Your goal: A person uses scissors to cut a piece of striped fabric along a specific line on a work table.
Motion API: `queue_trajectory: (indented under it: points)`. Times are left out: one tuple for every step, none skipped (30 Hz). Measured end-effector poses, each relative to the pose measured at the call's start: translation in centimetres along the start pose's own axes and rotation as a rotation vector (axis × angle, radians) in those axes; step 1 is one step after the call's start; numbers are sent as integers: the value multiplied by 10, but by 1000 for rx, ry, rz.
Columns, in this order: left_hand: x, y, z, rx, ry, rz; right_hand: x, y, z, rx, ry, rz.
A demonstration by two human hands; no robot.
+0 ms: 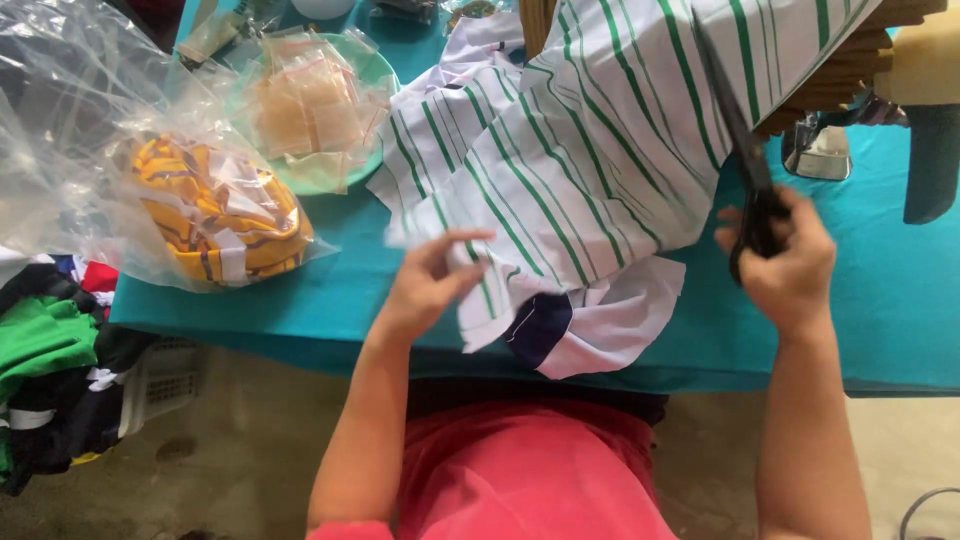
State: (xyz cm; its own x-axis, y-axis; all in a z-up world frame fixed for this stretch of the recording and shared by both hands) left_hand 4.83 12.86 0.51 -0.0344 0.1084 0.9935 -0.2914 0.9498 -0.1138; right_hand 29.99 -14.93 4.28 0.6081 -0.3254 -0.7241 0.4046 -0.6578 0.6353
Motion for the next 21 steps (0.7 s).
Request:
queue_trajectory:
  points:
    - [-10, 0, 5, 1, 3, 1, -1, -2, 9, -2, -2, 0]
    - [-26, 4, 11, 33, 68, -5, 7, -4, 17, -3, -92, -31]
    - [-42, 7, 17, 66, 134, -12, 15, -7, 27, -5, -182, -61]
    - [-44, 6, 20, 68, 142, -8, 20, -10, 35, -12, -188, -61]
    - [-47, 6, 24, 94, 159, 3, 29, -15, 44, -18, -239, -192]
    - [-50, 7, 26, 118, 172, 14, 38, -20, 52, -20, -287, -323]
    - [-50, 5, 28, 119, 176, 16, 30, -20, 62, -23, -290, -322]
    - [-47, 5, 28, 143, 153, -2, 23, -26, 68, -61, -301, -470]
    - [-44, 6, 28, 167, 131, -20, 15, -32, 75, -101, -312, -618]
    - [-45, 5, 28, 172, 132, -17, 22, -36, 82, -107, -313, -617]
    - [-45, 7, 27, 205, 137, -22, 11, -54, 88, -267, -203, -1008]
    - [-45, 9, 26, 231, 142, -29, -2, -64, 97, -430, -91, -1399]
    - [-48, 7, 24, 231, 142, -28, -24, -66, 101, -430, -92, -1398]
    - [-48, 8, 23, 269, 91, 105, -45, -70, 104, -451, -118, -1427]
    - [-49, 9, 22, 306, 38, 238, -66, -74, 107, -472, -145, -1456]
    - [-50, 9, 22, 312, 38, 239, -66, -83, 115, -478, -147, -1457]
    - [-51, 11, 24, 351, 72, 136, -60, -94, 123, -464, -211, -1416]
    - [-53, 13, 25, 384, 107, 33, -54, -104, 132, -445, -275, -1374]
    - [-51, 11, 32, 385, 109, 33, -45, -109, 141, -445, -277, -1374]
    - [-50, 4, 32, 301, 138, -29, -31, -120, 151, -477, -357, -1265]
    - [-49, -4, 32, 218, 166, -92, -15, -130, 161, -507, -436, -1154]
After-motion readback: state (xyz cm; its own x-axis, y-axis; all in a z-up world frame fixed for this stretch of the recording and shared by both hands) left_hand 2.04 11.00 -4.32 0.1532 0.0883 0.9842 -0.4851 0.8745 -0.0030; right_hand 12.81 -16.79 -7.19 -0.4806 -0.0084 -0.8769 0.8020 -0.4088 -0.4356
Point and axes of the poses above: each hand's wrist, its own z-axis away from the middle knuckle, its own y-axis out of the back of the hand, x = y × z, the point moved 9 cm from there along -z, towards the middle knuckle, and after that the axes turned 5 degrees about -x, right-handed, at the moved point
